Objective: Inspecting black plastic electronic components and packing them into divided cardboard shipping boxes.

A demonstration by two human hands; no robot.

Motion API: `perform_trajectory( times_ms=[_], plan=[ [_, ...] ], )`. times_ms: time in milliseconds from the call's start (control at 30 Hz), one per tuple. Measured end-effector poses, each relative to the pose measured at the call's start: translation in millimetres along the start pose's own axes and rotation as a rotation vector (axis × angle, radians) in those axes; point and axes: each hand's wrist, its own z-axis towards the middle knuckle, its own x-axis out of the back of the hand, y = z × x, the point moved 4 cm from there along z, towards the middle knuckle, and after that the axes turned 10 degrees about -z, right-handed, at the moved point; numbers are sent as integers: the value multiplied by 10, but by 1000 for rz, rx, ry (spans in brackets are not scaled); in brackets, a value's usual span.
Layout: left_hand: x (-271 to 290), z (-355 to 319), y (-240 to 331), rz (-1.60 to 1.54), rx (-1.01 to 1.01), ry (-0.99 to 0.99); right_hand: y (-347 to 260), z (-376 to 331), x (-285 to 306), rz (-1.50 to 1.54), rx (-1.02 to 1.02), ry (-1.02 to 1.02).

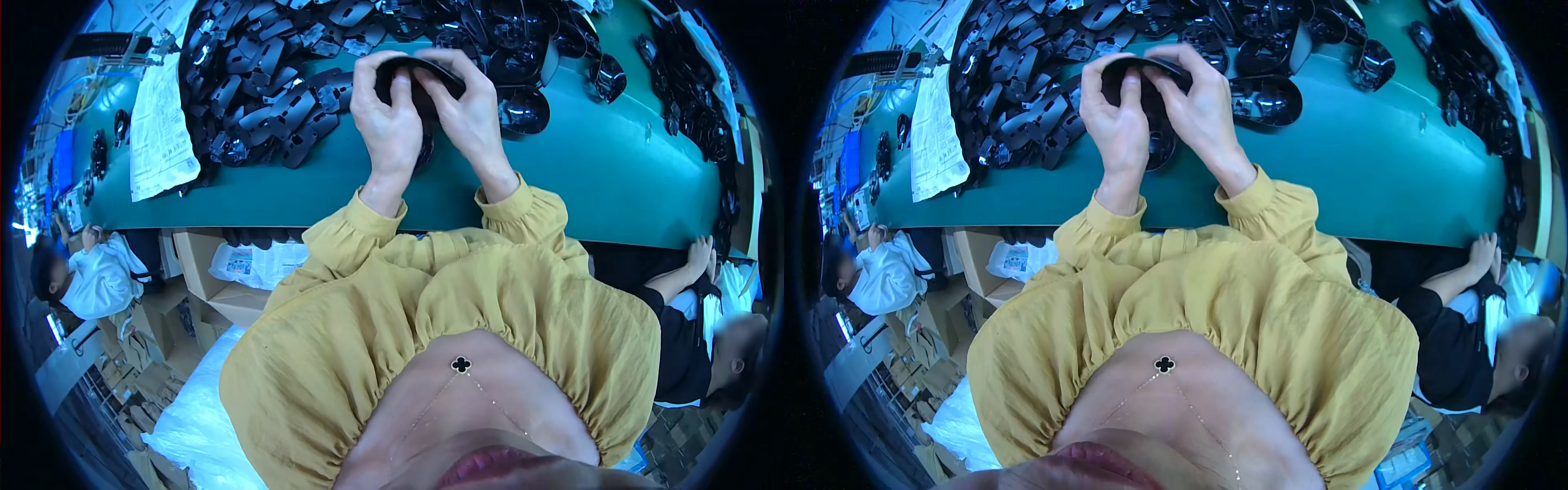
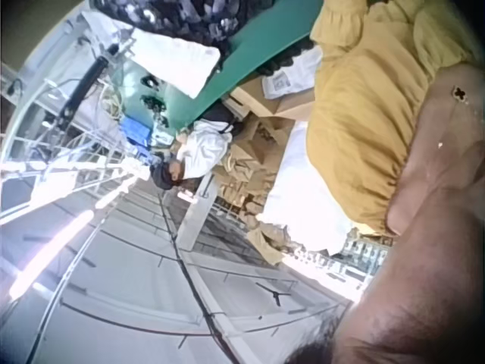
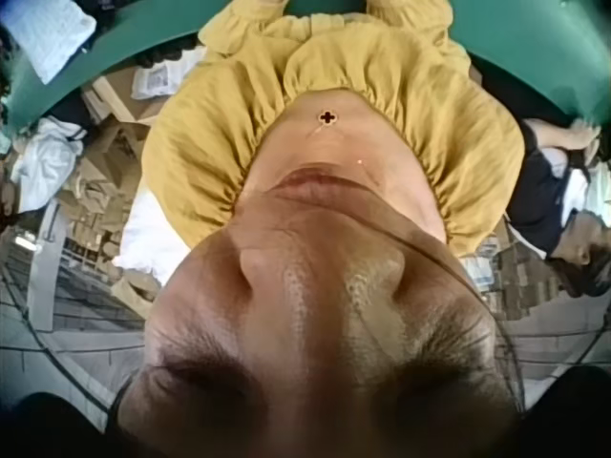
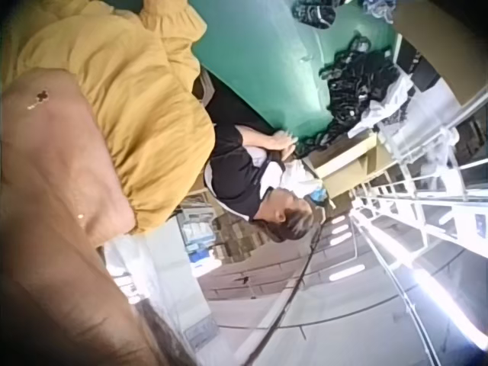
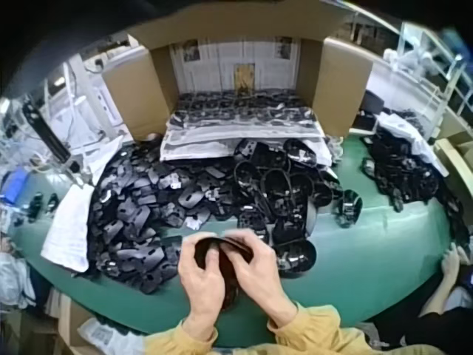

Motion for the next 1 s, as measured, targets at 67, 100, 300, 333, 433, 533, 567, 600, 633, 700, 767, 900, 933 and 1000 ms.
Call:
perform_trajectory(
  times_ms=[67, 100, 300, 333, 433, 533, 567, 600, 633, 700, 767, 900, 933, 1000],
  plan=[
    [86, 22, -74, -49, 119, 147, -43, -40, 9, 50, -141, -4],
    [152, 35, -152, -31, 87, 190, 47, -142, -17, 260, -405, -35],
    [329, 3, -92, -130, 46, 107, -122, -187, 148, 30, -92, 4],
    [387, -18, -95, -114, 47, 13, -150, -181, 182, 32, -89, 6],
    [527, -62, -111, -103, 69, -32, -253, -129, 226, -57, -63, -182],
    [636, -167, -169, 84, 19, -48, 100, 109, 369, -252, 21, -139],
    [687, -209, -177, 69, 94, -12, 128, 199, 456, -511, 62, -68],
    [737, -253, -207, 52, 169, 24, 118, 255, 476, -851, 186, -72],
    [796, -305, -338, 108, 191, 45, 166, 272, 414, -969, 184, -122],
    [745, -365, -351, 156, 171, 59, 328, 231, 242, -1142, 221, -198],
    [707, -427, -452, 187, 166, 55, 360, 195, 93, -1161, 270, -221],
    [602, -514, -410, 516, 6, -6, 369, 235, 118, -1088, 189, -259],
    [563, -486, -320, 590, -44, -8, 325, 243, 134, -1092, 192, -257],
    [583, -424, -189, 631, -89, 23, 123, 267, 176, -839, 184, -158]
  ],
)
